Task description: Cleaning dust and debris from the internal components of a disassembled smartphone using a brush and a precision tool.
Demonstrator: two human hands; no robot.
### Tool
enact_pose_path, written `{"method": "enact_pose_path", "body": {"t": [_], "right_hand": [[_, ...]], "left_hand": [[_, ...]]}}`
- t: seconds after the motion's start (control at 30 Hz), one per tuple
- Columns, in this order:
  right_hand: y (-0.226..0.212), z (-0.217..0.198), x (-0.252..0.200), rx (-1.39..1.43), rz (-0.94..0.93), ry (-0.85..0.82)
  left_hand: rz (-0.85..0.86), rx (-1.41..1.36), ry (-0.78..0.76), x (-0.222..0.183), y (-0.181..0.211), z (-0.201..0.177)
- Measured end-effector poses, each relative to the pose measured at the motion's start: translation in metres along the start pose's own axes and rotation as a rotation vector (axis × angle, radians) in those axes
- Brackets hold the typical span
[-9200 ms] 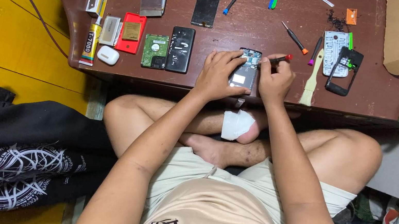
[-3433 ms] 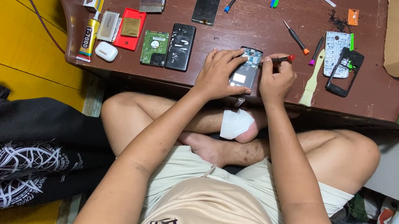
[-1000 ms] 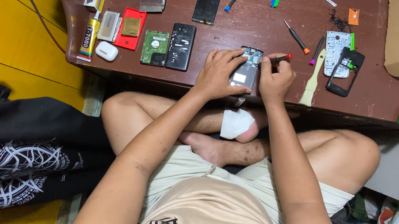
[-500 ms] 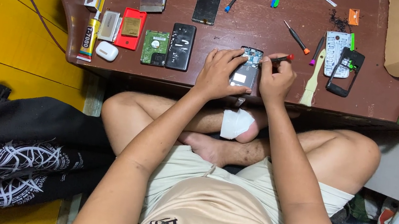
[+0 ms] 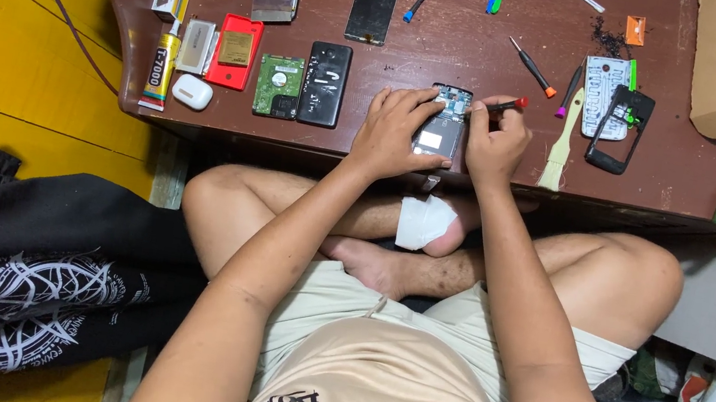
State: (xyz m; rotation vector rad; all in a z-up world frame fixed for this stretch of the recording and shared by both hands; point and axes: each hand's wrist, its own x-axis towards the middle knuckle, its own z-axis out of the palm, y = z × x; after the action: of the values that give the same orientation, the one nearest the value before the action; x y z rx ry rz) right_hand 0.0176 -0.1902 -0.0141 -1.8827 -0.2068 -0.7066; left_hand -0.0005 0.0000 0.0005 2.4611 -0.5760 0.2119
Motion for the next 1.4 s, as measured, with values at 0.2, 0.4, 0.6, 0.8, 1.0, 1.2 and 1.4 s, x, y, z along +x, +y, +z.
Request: {"method": "enact_pose_path", "body": {"t": [0.2, 0.4, 0.6, 0.8, 1.0, 1.2, 1.4], "right_hand": [[0.0052, 0.0011, -0.0005, 0.014, -0.015, -0.033], [0.0047, 0.0015, -0.0012, -0.009, -0.017, -0.013], [0.0017, 0.0009, -0.0004, -0.007, -0.017, -0.013], [0.0009, 0.0008, -0.0004, -0.009, -0.015, 0.002], [0.0035, 0.0016, -0.0012, -0.012, -0.005, 0.018], [0.0034, 0.0017, -0.0008, -0.022, -0.008, 0.017], [0.0034, 0.0015, -0.0015, -0.024, -0.021, -0.001]], "left_hand": [[0.005, -0.001, 0.005, -0.0001, -0.0001, -0.0001], [-0.002, -0.006, 0.002, -0.0001, 0.0019, -0.0017], [0.000, 0.007, 0.002, 0.0001, 0.0016, -0.0015], [0.000, 0.009, 0.008, -0.0003, -0.0006, 0.0017], [-0.006, 0.000, 0.003, 0.0002, 0.0012, -0.0003], [-0.007, -0.001, 0.000, 0.0000, 0.0002, 0.0004], [-0.009, 0.011, -0.009, 0.0001, -0.0020, 0.0026]]}}
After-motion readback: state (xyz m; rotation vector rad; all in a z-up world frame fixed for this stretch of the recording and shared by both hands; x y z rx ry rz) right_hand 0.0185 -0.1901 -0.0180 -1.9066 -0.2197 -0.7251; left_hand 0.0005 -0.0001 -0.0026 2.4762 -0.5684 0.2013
